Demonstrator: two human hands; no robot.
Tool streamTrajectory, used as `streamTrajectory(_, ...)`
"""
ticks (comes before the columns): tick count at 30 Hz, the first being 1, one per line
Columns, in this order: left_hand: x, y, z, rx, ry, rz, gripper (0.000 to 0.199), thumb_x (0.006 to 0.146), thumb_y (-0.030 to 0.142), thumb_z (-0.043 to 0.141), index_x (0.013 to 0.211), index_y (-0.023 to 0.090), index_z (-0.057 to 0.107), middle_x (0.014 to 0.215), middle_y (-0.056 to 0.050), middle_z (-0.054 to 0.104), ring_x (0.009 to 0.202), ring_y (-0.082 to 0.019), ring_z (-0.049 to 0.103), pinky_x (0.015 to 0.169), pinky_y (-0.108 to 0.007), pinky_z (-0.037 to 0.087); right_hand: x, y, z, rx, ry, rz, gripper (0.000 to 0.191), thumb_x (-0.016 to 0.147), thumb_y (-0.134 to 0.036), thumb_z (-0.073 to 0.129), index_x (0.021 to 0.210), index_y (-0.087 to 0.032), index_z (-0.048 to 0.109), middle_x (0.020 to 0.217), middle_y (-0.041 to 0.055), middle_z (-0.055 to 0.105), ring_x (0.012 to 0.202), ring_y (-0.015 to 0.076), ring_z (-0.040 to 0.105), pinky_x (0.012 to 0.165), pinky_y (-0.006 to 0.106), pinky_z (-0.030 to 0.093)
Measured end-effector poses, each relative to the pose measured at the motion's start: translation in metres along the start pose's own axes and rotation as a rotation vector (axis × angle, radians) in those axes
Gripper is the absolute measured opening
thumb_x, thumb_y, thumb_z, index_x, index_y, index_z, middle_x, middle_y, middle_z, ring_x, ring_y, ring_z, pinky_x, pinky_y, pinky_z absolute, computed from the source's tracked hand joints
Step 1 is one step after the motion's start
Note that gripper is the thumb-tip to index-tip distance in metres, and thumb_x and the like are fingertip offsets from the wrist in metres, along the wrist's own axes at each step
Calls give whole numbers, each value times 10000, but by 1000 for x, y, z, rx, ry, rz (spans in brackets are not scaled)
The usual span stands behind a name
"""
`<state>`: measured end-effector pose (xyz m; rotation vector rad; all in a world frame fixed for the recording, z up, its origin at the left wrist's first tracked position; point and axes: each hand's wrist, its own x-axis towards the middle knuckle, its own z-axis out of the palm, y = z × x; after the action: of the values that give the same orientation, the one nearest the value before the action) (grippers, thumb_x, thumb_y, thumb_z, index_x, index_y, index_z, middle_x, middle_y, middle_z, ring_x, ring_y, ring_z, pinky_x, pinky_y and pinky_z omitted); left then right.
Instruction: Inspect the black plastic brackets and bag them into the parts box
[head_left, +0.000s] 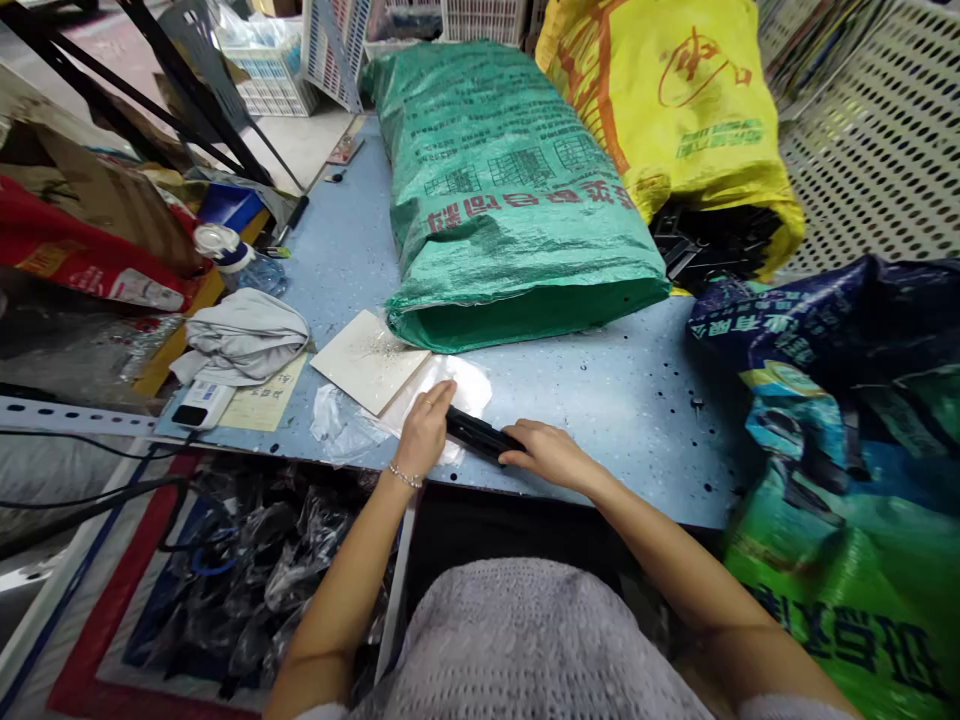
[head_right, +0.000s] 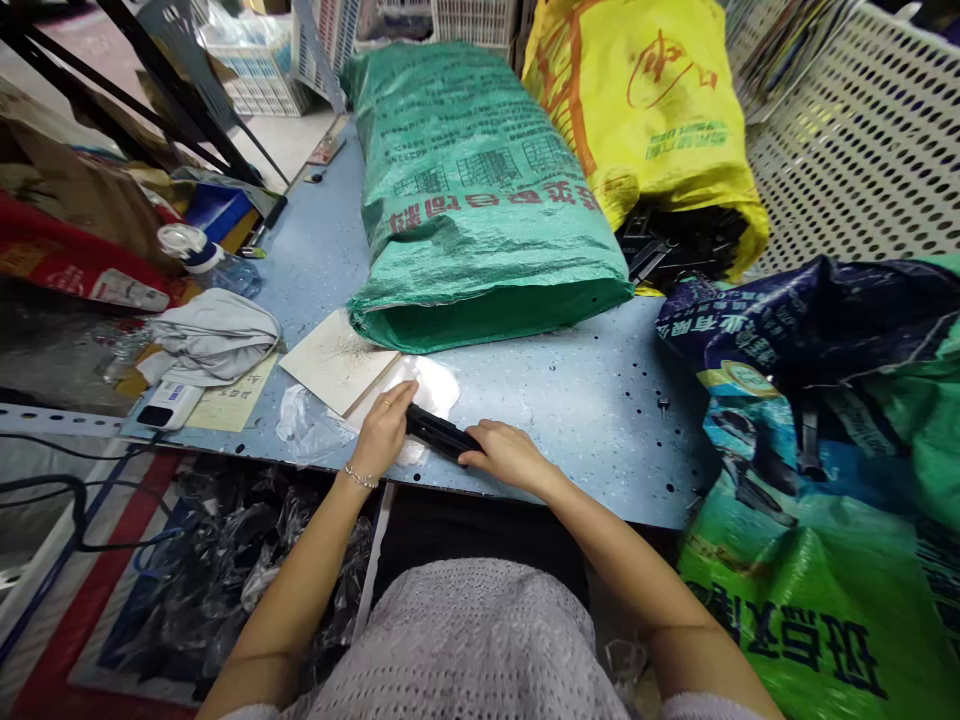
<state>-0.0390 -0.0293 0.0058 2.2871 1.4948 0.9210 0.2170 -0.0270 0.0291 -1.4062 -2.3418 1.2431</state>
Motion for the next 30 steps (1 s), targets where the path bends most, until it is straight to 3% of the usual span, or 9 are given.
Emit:
streamTrajectory(2, -9, 10, -1, 14, 34, 68, 444, 914, 37, 367, 1284, 155, 584, 1385, -148, 564, 1288, -230, 538, 1080, -427, 481, 8, 3, 11, 404, -29, 83, 377, 860, -516, 650, 973, -158, 691, 922, 84, 675, 878, 226, 631, 780, 346, 510)
streamTrajectory(6, -21, 12, 0, 249, 123, -22, 449, 919, 25, 354, 1292, 136, 579, 1378, -211, 554, 1249, -306, 566, 998, -506, 517, 18, 5, 34, 1315, -107, 235, 469, 804, -505, 733, 1029, -98, 671, 938, 110, 698, 864, 187, 668, 763, 310, 583)
streamTrajectory(10, -26, 22, 2, 190, 70, 131, 678, 912, 5, 343, 1560, 166, 227, 1482, -217, 462, 1352, -303, 486, 1046, -477, 492, 18, -4, 47, 1727, -282, 271, 398, 908, -442, 648, 1111, -100, 618, 938, 107, 711, 824, 152, 686, 723, 249, 593)
streamTrajectory(14, -37, 37, 2, 22, -48, 194, 739, 915, 8, 326, 1588, 219, 108, 1551, -183, 369, 1425, -271, 400, 1090, -440, 470, 17, -14, 52, 1948, -251, 279, 441, 1005, -537, 411, 1094, -149, 601, 851, 51, 687, 733, 105, 639, 626, 167, 562)
streamTrajectory(19, -51, 43, -6, 6, -56, 137, 778, 897, -13, 335, 1589, 230, 77, 1563, -181, 308, 1461, -275, 339, 1121, -456, 443, 15, -28, 62, 1737, -30, 154, 531, 924, -635, 477, 1050, -144, 635, 857, 50, 647, 717, 112, 595, 607, 178, 550)
streamTrajectory(22, -52, 53, -17, -88, -119, 199, 786, 889, -9, 337, 1590, 235, 77, 1576, -163, 301, 1470, -263, 324, 1159, -454, 403, 10, -40, 69, 1191, 203, 74, 396, 854, -537, 635, 983, -164, 662, 858, 42, 641, 761, 158, 600, 677, 271, 556)
streamTrajectory(25, -53, 60, -28, -117, -202, 137, 788, 855, 16, 423, 1576, 221, 179, 1581, -163, 285, 1441, -284, 370, 1143, -456, 427, 0, -51, 74, 601, 393, -45, 294, 830, -358, 695, 1072, -193, 671, 949, 52, 639, 864, 191, 589, 810, 339, 524)
streamTrajectory(27, -59, 61, -37, -22, -229, 83, 729, 847, 52, 489, 1536, 206, 309, 1513, -180, 390, 1359, -307, 475, 1085, -477, 483, -3, -58, 79, 459, 419, -96, 317, 834, -299, 687, 1134, -201, 657, 998, 64, 627, 890, 192, 587, 825, 341, 511)
streamTrajectory(30, -76, 63, -63, 139, -194, 23, 491, 896, 134, 518, 1384, 183, 538, 1290, -171, 600, 1159, -288, 631, 972, -444, 557, -3, -69, 90, 617, 276, -176, 400, 838, -318, 698, 1212, -193, 632, 1091, 86, 618, 941, 191, 610, 839, 335, 518)
